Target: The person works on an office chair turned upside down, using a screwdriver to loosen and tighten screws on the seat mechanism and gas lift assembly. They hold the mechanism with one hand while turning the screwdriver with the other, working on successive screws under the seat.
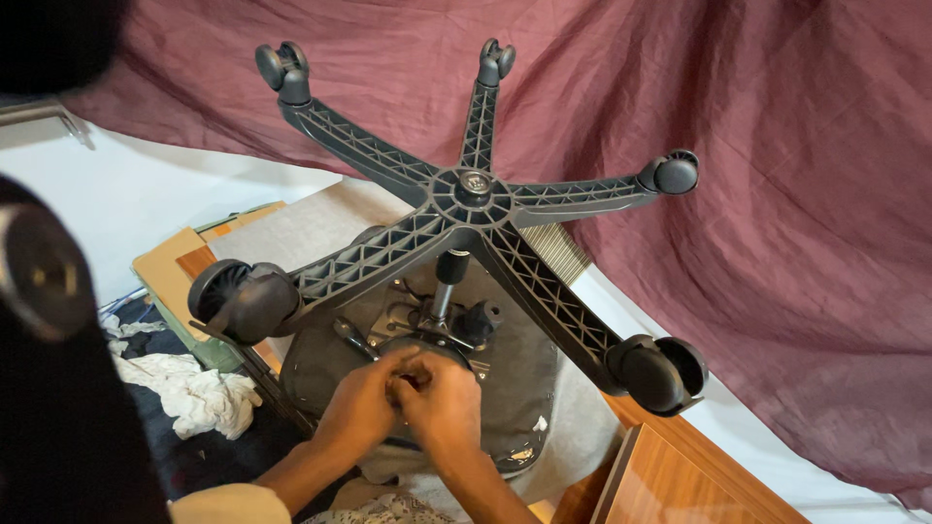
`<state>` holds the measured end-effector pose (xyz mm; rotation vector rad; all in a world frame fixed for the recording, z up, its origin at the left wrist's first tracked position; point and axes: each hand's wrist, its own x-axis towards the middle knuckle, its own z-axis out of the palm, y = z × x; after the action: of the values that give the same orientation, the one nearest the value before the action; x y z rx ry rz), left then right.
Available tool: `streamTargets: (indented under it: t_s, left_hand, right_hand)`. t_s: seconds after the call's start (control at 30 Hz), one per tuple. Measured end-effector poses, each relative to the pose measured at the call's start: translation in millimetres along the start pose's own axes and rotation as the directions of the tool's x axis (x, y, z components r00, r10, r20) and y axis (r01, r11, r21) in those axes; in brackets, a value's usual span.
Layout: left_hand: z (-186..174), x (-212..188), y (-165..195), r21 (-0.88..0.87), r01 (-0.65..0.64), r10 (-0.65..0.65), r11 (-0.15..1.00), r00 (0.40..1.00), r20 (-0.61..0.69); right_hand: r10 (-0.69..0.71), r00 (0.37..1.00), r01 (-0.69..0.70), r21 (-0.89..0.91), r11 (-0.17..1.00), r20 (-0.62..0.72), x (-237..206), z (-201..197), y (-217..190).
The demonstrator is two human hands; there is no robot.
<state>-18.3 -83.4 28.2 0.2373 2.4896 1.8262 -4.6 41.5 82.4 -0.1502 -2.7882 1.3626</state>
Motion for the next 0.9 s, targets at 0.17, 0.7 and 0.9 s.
streamTargets:
  t_s: [0.17, 0.7, 0.9]
  left_hand:
    - [-3, 2, 3, -0.078, -0.101, 0.104, 0.992, 0.994, 0.043]
    - [-10, 0, -3, -0.084, 0.037, -0.025, 0.996, 0.99, 0.137]
    - [-16, -11, 4, -0.023, 0.025, -0.023, 0.999, 0.995, 0.1]
  right_hand:
    - [-0.089, 0.994, 0.097, 0.142, 0.985, -0.059, 4, 2, 5]
    - [-0.121, 0.992, 0.125, 0.119, 0.985, -0.037, -6, 3, -3]
    - [-0.07, 0.99, 0.055, -0.125, 0.991, -0.12, -12, 5, -11]
